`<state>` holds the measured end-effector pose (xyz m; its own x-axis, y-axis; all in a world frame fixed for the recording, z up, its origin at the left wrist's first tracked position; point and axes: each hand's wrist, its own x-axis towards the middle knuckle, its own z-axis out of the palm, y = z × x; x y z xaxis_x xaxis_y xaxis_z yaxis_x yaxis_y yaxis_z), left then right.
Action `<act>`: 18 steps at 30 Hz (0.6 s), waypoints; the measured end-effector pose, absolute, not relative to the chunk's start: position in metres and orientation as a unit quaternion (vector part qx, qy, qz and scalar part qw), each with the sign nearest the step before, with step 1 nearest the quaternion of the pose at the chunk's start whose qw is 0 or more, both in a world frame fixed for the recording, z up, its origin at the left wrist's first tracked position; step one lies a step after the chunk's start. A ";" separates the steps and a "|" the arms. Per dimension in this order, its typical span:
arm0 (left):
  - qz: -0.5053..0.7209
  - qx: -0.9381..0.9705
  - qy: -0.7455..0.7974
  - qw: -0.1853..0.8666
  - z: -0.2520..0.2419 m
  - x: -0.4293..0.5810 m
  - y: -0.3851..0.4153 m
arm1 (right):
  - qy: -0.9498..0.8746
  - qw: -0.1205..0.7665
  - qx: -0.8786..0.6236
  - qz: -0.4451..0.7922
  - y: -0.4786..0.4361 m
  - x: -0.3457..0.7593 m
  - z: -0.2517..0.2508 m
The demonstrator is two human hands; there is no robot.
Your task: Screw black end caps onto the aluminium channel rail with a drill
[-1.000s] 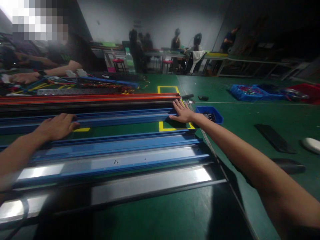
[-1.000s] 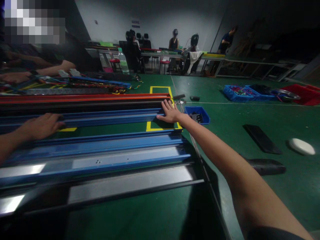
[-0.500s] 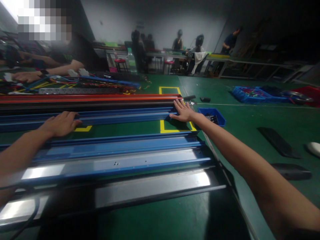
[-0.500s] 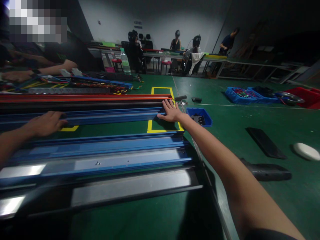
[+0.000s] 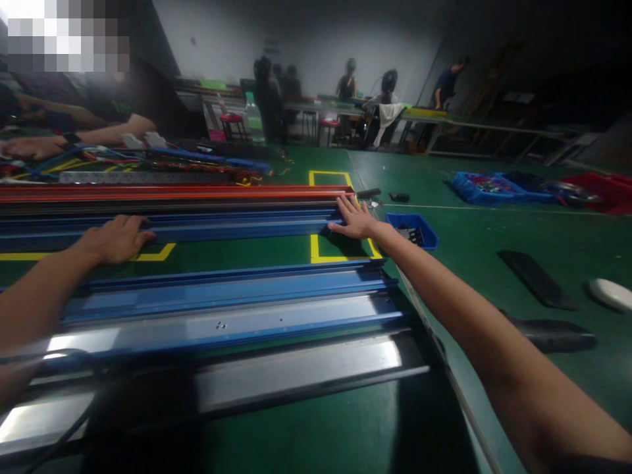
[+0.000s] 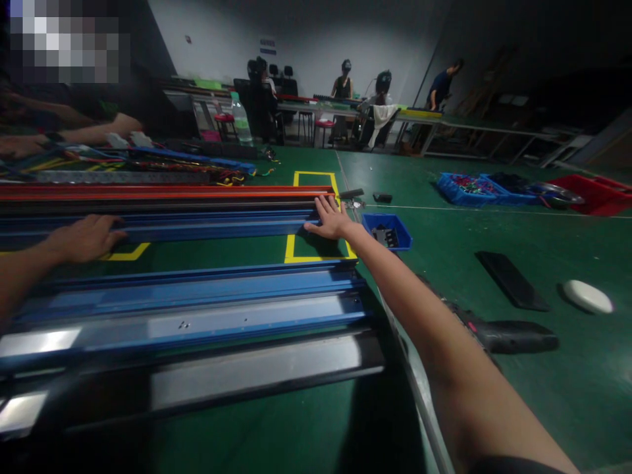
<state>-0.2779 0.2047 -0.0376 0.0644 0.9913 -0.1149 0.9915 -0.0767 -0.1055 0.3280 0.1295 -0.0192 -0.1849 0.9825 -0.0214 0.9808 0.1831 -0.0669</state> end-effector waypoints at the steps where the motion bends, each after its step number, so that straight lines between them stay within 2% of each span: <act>1: -0.077 0.729 0.680 0.000 -0.038 -0.277 0.206 | -0.771 0.015 -0.636 0.032 0.129 0.328 -0.019; 18: -0.063 0.748 0.660 -0.031 -0.034 -0.274 0.197 | -0.772 0.041 -0.634 0.011 0.121 0.325 -0.019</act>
<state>-0.2744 0.1970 -0.0341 0.1201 0.9913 -0.0542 0.9835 -0.1262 -0.1297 0.3251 0.1210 -0.0193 -0.1921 0.9801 0.0495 0.9783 0.1952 -0.0689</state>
